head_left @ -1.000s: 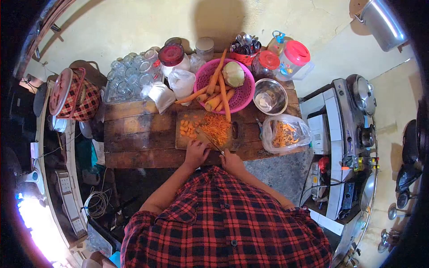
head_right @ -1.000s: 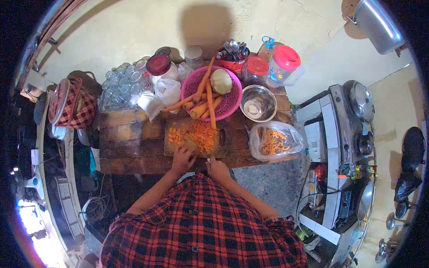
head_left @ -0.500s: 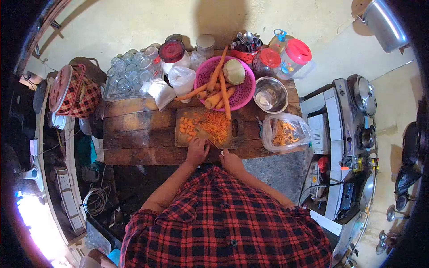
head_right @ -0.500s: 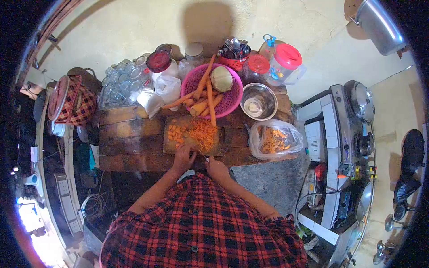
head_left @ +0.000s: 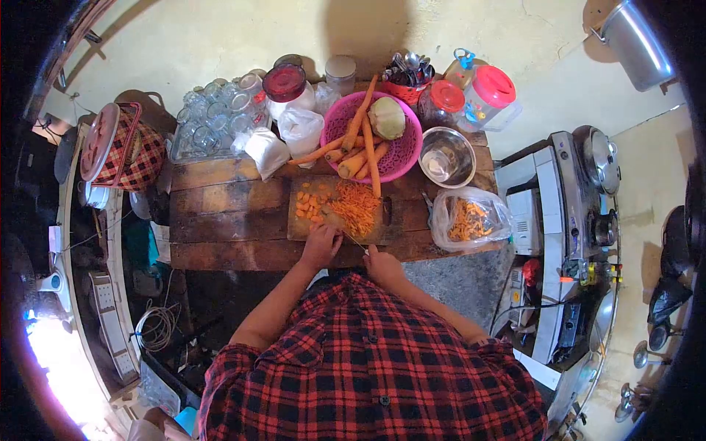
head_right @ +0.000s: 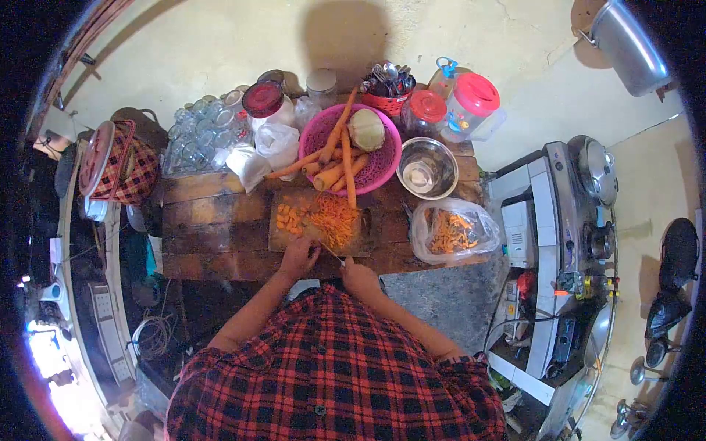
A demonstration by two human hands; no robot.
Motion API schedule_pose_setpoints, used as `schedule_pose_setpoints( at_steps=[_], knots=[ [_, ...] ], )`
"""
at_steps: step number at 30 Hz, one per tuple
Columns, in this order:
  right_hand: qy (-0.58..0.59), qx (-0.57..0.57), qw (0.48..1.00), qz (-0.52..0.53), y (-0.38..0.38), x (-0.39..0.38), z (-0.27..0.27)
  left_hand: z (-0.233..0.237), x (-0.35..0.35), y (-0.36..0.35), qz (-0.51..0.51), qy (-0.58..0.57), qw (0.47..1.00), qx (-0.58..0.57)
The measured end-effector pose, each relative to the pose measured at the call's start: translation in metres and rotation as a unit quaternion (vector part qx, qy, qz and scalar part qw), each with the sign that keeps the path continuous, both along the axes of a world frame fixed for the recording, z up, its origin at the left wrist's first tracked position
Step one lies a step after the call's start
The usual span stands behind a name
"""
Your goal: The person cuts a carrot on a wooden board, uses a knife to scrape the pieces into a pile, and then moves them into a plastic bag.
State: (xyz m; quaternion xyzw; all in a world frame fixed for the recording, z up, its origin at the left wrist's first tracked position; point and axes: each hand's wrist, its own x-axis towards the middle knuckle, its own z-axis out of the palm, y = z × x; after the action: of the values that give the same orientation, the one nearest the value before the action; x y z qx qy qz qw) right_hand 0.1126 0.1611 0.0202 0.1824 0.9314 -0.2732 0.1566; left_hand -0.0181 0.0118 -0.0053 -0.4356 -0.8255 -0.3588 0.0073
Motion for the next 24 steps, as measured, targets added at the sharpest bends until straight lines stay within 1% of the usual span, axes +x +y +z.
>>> schedule_pose_setpoints(
  at_steps=[2,6,8,12,14,17,21,24],
  knots=[
    [-0.018,-0.008,1.000,-0.005,-0.001,-0.001,0.002,0.002,0.001,0.000,0.008,0.031,0.999,0.011],
    [0.010,-0.020,1.000,0.003,-0.004,-0.011,-0.005,0.004,-0.003,0.000,-0.007,0.020,1.000,0.018],
    [0.035,-0.009,0.999,0.003,-0.006,-0.017,-0.008,0.005,-0.005,0.000,-0.015,0.031,0.999,-0.015],
    [0.030,-0.018,0.999,0.000,-0.004,-0.014,0.003,0.007,-0.006,0.000,-0.018,0.023,1.000,-0.001],
    [0.012,-0.022,1.000,0.001,-0.004,-0.010,0.005,0.003,-0.005,0.000,-0.006,0.065,0.998,-0.009],
    [0.015,-0.015,1.000,-0.004,-0.006,-0.009,-0.004,0.003,-0.004,-0.001,-0.002,0.034,0.999,-0.014],
    [0.012,-0.017,1.000,0.002,-0.008,-0.016,0.001,0.001,-0.004,-0.002,0.008,0.030,0.999,-0.030],
    [0.019,-0.026,0.999,-0.002,-0.009,-0.011,0.003,0.004,-0.004,0.000,0.006,0.026,0.999,-0.019]
  ],
)
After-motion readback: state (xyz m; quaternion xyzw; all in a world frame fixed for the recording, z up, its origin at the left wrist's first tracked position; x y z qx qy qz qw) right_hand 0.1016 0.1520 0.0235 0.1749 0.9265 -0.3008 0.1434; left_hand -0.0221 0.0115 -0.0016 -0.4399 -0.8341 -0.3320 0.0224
